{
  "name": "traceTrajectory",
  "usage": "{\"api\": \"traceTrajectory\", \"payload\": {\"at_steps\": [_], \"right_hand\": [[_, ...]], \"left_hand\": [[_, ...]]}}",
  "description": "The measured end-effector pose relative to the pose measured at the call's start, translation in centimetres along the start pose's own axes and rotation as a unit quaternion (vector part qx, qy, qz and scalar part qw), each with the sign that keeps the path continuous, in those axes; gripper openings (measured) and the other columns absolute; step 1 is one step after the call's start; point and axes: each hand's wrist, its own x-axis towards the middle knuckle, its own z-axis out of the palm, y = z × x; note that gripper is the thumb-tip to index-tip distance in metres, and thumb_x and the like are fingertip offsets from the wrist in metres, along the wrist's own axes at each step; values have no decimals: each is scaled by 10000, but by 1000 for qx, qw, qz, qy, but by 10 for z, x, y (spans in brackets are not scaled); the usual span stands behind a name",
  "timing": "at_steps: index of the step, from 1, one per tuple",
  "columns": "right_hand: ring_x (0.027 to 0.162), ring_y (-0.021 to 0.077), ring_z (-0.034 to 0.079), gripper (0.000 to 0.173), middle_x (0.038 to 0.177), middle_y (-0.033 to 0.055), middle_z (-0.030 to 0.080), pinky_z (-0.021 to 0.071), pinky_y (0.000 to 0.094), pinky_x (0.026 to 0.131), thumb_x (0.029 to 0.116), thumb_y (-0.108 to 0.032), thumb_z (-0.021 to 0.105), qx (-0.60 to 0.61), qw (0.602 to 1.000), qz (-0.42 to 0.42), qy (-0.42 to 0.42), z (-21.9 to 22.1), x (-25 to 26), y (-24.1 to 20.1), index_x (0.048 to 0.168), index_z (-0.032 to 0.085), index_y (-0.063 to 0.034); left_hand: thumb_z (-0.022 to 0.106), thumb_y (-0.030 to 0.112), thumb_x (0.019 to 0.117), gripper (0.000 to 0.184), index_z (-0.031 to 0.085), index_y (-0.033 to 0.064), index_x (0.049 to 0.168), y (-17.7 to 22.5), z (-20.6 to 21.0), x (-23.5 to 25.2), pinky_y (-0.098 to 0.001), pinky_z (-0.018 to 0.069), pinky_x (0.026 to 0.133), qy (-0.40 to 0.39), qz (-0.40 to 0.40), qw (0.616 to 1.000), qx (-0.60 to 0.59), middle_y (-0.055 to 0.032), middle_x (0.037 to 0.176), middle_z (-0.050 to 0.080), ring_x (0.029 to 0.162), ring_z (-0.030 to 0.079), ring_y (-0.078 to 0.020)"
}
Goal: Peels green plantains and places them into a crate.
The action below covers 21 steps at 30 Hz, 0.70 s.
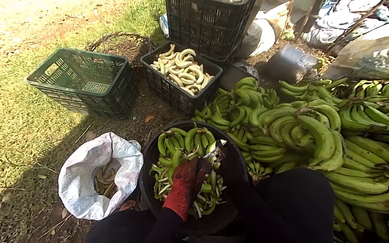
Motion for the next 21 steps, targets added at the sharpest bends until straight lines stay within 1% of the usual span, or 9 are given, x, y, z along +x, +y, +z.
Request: {"api": "traceTrajectory", "payload": {"at_steps": [1,3,7,9,11,13,15,19,21], "right_hand": [[963,202,643,404,1179,166,637,563,389,825,1107,-291,406,33,998,3,59,7,9,-1,1375,531,-16],[918,236,636,405,1112,189,656,545,432,823,1094,-305,446,24,987,4,157,16,24,2,1308,592,7],[880,177,581,353,1038,146,580,504,348,814,1099,-304,450,50,962,107,246,35,9,-42,1220,561,9],[1007,207,577,380,1194,196,602,470,366,915,1090,-270,488,31,958,154,240,41,-6,-67,1269,563,56],[1070,217,590,385,1257,219,611,458,364,957,1109,-225,427,-48,981,112,153,39,-13,-63,1312,551,78],[1042,126,622,374,1215,163,629,514,283,930,1114,-198,374,-48,999,-11,-13,23,-4,-15,1351,526,49],[1120,93,617,449,1269,134,639,507,280,999,1114,-254,332,-79,978,-55,-183,1,6,23,1418,509,25],[1015,72,659,461,1142,36,693,551,299,929,1042,-387,474,-164,899,58,-402,-27,-8,12,1364,571,-73],[996,111,670,485,1145,39,689,560,334,894,1006,-387,541,-198,851,127,-469,-31,-8,7,1406,536,-114]], "left_hand": [[575,534,969,514,676,158,1305,3,3,-2,-527,567,897,16,14,1000,12,-149,1123,702,1029,692,-321],[608,582,935,554,702,144,1261,6,5,-2,-529,581,824,62,29,997,27,-159,1049,712,949,704,-337],[597,610,929,596,699,139,1279,10,-1,4,-541,571,833,80,-6,996,44,-174,1067,712,963,703,-356],[595,546,953,556,676,136,1320,10,-6,8,-553,563,863,58,-29,997,37,-192,1114,699,1002,695,-371],[584,446,988,481,648,147,1358,6,-13,13,-557,543,921,20,-52,998,30,-192,1188,686,1075,678,-375],[518,409,1034,434,626,182,1388,-5,-18,20,-545,523,986,-7,-69,997,20,-157,1252,674,1150,654,-344],[463,380,1059,413,624,196,1392,-19,-18,27,-530,504,1027,-17,-62,998,7,-132,1270,674,1192,640,-311],[344,486,1087,485,653,219,1350,-41,-15,35,-502,469,1092,-66,-66,996,-6,-66,1291,680,1260,609,-234],[299,556,1078,560,678,203,1290,-45,-8,36,-523,480,1073,-79,-84,993,-3,-65,1247,694,1238,623,-236]]}}
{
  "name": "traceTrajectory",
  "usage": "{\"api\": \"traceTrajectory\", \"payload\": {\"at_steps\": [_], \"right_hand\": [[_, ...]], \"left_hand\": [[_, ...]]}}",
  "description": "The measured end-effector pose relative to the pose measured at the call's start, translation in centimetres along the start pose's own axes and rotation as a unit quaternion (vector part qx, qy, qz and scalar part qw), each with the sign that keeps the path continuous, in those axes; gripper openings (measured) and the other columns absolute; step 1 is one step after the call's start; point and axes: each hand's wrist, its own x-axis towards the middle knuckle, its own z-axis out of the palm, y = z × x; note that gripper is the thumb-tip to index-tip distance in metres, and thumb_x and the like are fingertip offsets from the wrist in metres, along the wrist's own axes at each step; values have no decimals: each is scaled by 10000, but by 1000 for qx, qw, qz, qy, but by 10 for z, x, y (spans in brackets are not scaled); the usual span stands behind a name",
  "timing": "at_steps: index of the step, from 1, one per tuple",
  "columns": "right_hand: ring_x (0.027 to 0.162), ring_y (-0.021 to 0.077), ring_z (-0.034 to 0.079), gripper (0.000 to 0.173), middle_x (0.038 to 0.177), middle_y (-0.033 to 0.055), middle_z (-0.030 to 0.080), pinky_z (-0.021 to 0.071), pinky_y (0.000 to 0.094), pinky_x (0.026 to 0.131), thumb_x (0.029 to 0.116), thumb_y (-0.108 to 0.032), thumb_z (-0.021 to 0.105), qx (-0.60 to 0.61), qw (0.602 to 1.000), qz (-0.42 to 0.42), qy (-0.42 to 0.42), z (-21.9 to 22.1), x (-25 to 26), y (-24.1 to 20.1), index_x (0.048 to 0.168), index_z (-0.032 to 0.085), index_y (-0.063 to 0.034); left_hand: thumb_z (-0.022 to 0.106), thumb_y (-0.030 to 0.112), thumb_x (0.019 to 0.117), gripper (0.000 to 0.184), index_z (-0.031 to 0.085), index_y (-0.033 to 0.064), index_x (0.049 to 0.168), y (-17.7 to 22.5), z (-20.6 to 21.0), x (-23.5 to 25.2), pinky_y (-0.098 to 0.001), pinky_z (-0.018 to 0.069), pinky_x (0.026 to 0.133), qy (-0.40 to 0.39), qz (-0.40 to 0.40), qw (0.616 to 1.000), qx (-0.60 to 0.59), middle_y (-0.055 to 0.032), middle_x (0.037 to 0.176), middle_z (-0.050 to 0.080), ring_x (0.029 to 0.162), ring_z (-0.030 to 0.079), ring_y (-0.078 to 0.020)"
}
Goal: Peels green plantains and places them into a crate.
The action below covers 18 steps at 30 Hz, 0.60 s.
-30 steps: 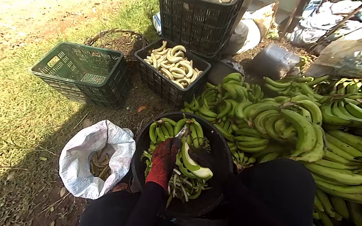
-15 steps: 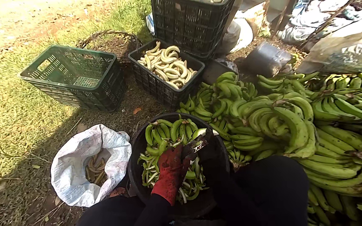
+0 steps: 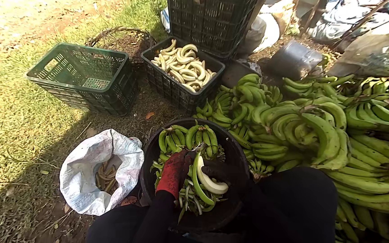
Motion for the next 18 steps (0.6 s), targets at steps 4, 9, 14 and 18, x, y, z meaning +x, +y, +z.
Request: {"api": "traceTrajectory", "payload": {"at_steps": [4,9,14,18], "right_hand": [[900,223,703,458,1075,128,698,608,402,763,1089,-371,366,162,973,-22,161,-10,4,22,1396,501,-60],[574,117,555,457,745,62,563,487,252,508,1128,-352,140,403,841,-13,359,3,-13,-56,1129,501,-71],[500,128,485,382,711,77,485,420,220,438,1105,-346,228,578,744,-68,328,13,-13,-75,1052,469,-55],[526,153,558,488,667,67,561,483,272,484,1118,-368,137,497,791,-56,353,14,-2,-64,1004,498,-60]], "left_hand": [[310,595,1065,599,670,171,1287,15,4,-11,-507,493,1055,6,26,999,-21,-85,1215,693,1199,636,-236],[621,499,945,499,677,192,1335,35,22,-35,-558,563,856,87,194,976,56,-153,1090,712,983,696,-342],[613,652,898,597,710,216,1295,34,28,-38,-580,561,825,199,248,944,88,-168,1072,723,962,703,-370],[630,599,904,565,718,188,1281,37,24,-39,-584,556,847,210,225,949,67,-173,1083,723,983,702,-380]]}}
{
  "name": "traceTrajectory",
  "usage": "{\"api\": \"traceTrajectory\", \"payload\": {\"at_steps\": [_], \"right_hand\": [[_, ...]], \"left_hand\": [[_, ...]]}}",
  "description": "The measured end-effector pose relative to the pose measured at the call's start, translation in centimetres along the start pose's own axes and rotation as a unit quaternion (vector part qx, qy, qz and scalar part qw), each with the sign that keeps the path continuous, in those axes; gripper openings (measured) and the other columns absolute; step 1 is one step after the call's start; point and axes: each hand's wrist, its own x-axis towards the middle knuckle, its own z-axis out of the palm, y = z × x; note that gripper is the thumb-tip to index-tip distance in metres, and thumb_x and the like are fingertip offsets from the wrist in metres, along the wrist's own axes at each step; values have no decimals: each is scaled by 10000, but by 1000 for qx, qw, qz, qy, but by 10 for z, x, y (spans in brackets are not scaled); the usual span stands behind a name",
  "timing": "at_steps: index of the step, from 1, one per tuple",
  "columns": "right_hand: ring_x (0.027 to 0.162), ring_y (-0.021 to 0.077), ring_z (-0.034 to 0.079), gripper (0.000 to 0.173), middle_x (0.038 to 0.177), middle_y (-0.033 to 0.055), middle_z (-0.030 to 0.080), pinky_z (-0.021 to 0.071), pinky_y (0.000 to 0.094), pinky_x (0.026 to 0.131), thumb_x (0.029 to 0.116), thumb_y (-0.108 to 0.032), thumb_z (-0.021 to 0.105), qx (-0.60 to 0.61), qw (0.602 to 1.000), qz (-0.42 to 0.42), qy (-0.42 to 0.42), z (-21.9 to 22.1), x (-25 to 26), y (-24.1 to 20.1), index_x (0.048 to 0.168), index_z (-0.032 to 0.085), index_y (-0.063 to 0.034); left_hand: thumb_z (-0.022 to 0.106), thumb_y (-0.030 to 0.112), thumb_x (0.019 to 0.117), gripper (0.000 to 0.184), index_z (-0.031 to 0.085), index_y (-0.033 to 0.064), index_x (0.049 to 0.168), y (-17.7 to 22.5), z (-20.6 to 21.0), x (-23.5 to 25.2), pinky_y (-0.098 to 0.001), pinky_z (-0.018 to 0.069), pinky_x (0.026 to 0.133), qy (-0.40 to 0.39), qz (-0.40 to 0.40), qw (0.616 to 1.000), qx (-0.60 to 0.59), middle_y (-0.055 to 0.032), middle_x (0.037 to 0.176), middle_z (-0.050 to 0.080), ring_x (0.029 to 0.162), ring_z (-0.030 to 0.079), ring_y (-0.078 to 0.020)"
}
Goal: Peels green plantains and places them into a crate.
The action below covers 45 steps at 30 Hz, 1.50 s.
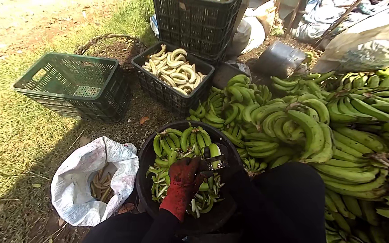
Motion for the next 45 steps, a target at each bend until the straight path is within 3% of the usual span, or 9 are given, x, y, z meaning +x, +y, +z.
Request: {"api": "traceTrajectory", "payload": {"at_steps": [4,8,11,15,23,28,37,41,45], "right_hand": [[1088,99,617,421,1232,122,639,513,261,965,1108,-192,310,-256,915,-292,-109,-46,43,45,1380,516,55],[1122,100,606,467,1265,147,637,489,277,1014,1099,-264,334,-436,854,-224,-175,-39,11,42,1378,552,40],[996,121,665,553,1164,97,685,549,330,914,1050,-390,372,-500,810,-122,-281,-46,10,33,1446,514,-31],[604,184,630,457,805,91,656,540,319,514,1089,-418,231,-222,949,50,-217,-61,23,21,1346,501,-154],[409,74,499,433,572,37,518,405,176,353,1109,-324,222,-3,992,116,-47,-18,-18,-31,915,513,-68],[562,125,607,473,739,64,639,526,248,498,1120,-311,212,-102,977,105,-156,-49,23,4,1049,590,-37],[1134,84,611,441,1306,102,628,509,256,995,1099,-187,294,-326,909,-153,-210,-54,2,45,1420,520,13],[636,102,619,500,900,50,665,538,238,530,1061,-348,304,-141,929,-27,-342,-72,15,46,1427,524,-88],[617,118,625,520,857,63,662,555,249,530,1104,-353,194,-149,958,-5,-243,-87,33,40,1411,525,-95]], "left_hand": [[550,411,1000,470,637,165,1391,-3,-9,14,-553,544,931,-112,-123,985,-42,-175,1190,693,1084,677,-360],[388,385,1098,438,625,161,1389,-28,-3,18,-471,490,1080,-138,-210,955,-156,-104,1310,667,1244,619,-240],[330,501,1098,536,643,142,1344,-39,-4,19,-490,536,1018,-168,-277,925,-196,-114,1276,671,1183,651,-232],[334,563,1078,558,677,178,1291,-30,-6,12,-465,527,1016,-163,-203,952,-160,-62,1201,697,1142,657,-193],[596,580,950,534,671,240,1356,-11,-4,-12,-555,567,835,-146,66,985,-66,-143,1073,714,963,695,-329],[649,488,931,469,680,253,1336,-18,-3,-9,-557,560,841,-141,61,986,-63,-136,1074,709,974,688,-329],[488,403,1064,450,611,106,1377,-19,-1,0,-486,540,990,-112,-265,941,-177,-160,1236,662,1134,655,-279],[379,621,1051,583,645,152,1272,-25,3,-6,-422,619,712,-137,-356,859,-341,-75,1038,688,821,702,-191],[373,625,1052,582,636,158,1278,-25,-7,-8,-381,623,669,-152,-401,816,-387,-75,1021,698,766,712,-193]]}}
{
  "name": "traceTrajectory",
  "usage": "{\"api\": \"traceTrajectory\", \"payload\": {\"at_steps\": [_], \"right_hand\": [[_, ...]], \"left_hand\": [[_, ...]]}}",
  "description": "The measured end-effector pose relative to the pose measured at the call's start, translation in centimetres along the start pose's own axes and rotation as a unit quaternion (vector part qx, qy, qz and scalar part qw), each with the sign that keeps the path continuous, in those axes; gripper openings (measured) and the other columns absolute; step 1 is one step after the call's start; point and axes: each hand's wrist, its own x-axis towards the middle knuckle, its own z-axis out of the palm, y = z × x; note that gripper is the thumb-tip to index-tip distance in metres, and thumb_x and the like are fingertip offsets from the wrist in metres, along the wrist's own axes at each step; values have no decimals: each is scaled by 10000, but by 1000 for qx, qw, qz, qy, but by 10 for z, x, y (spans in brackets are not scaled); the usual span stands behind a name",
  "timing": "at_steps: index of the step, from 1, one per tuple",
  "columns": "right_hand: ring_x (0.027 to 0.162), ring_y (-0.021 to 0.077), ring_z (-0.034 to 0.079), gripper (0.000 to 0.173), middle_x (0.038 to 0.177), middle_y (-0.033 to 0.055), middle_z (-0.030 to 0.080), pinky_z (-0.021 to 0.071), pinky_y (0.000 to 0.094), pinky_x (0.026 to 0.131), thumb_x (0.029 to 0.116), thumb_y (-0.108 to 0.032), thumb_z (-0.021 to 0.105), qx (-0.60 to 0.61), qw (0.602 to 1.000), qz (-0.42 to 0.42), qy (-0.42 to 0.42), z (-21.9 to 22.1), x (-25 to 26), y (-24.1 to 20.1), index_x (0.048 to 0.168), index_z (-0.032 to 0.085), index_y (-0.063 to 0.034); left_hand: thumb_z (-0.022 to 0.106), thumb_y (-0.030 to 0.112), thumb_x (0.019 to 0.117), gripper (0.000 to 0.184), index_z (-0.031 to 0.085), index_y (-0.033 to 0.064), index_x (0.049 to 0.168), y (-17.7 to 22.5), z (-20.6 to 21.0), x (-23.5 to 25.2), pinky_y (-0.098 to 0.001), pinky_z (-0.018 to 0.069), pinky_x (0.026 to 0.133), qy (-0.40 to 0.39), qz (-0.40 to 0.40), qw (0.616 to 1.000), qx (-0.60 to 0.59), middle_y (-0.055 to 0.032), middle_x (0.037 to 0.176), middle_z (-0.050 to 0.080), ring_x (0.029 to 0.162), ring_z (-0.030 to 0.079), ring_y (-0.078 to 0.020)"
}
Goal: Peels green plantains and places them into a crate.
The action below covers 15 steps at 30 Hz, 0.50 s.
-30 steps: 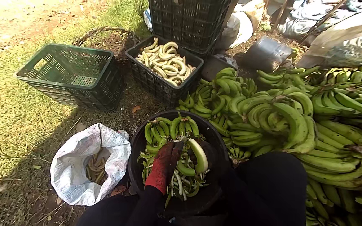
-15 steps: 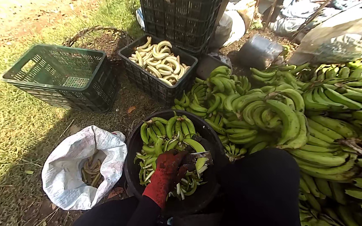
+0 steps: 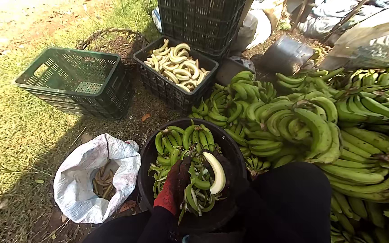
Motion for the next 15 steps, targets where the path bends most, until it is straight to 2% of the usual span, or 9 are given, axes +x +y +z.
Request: {"api": "traceTrajectory", "payload": {"at_steps": [3,5,6,7,10,11,12,14,15], "right_hand": [[627,142,638,454,795,79,662,557,278,560,1128,-339,230,13,988,52,143,-13,4,16,1183,581,-57],[656,135,615,395,809,78,638,535,287,590,1117,-298,297,-4,966,94,240,-3,-9,23,1127,595,-39],[730,130,609,370,900,89,636,528,290,654,1116,-287,327,-21,948,126,291,16,-24,13,1192,588,-36],[853,132,605,381,1045,108,635,517,292,771,1124,-281,340,-39,933,161,319,35,-41,-2,1297,570,-32],[930,141,577,363,1158,136,584,489,290,809,1122,-252,346,-65,901,195,382,77,-60,-35,1346,528,-32],[944,167,575,373,1184,156,584,481,319,820,1118,-250,348,-37,901,190,387,79,-54,-43,1357,532,-30],[952,196,583,390,1186,183,584,491,354,822,1117,-261,346,-15,919,152,363,66,-42,-41,1359,529,-16],[942,229,614,419,1134,224,585,529,408,750,1096,-302,346,-33,973,-2,229,-4,16,-11,1328,490,16],[977,208,621,410,1156,187,601,545,400,780,1091,-319,365,-78,972,-36,219,-26,55,-14,1338,506,-24]], "left_hand": [[379,612,1058,576,641,143,1267,6,-5,-2,-375,621,641,10,0,999,-52,-89,1003,705,736,711,-206],[369,598,1066,576,641,135,1273,10,-11,-5,-366,623,629,18,12,997,-79,-87,1000,714,737,717,-208],[358,585,1074,574,642,130,1276,14,-14,-6,-363,621,622,21,18,995,-94,-90,1001,717,734,717,-210],[354,573,1079,570,648,124,1269,17,-18,-8,-367,617,616,24,23,993,-109,-97,981,716,727,713,-216],[363,543,1087,549,661,112,1250,26,-25,-12,-365,603,617,34,41,988,-148,-107,952,706,725,698,-221],[371,534,1088,540,660,111,1254,28,-27,-13,-359,601,615,32,48,986,-159,-109,976,710,733,700,-222],[378,528,1088,533,661,108,1252,29,-29,-13,-357,600,614,31,54,984,-167,-112,992,712,737,701,-225],[371,522,1090,533,658,100,1245,32,-30,-12,-360,599,606,25,59,982,-175,-119,997,711,725,696,-229],[368,518,1091,534,657,97,1245,32,-30,-10,-362,598,603,20,59,982,-176,-122,998,710,720,694,-230]]}}
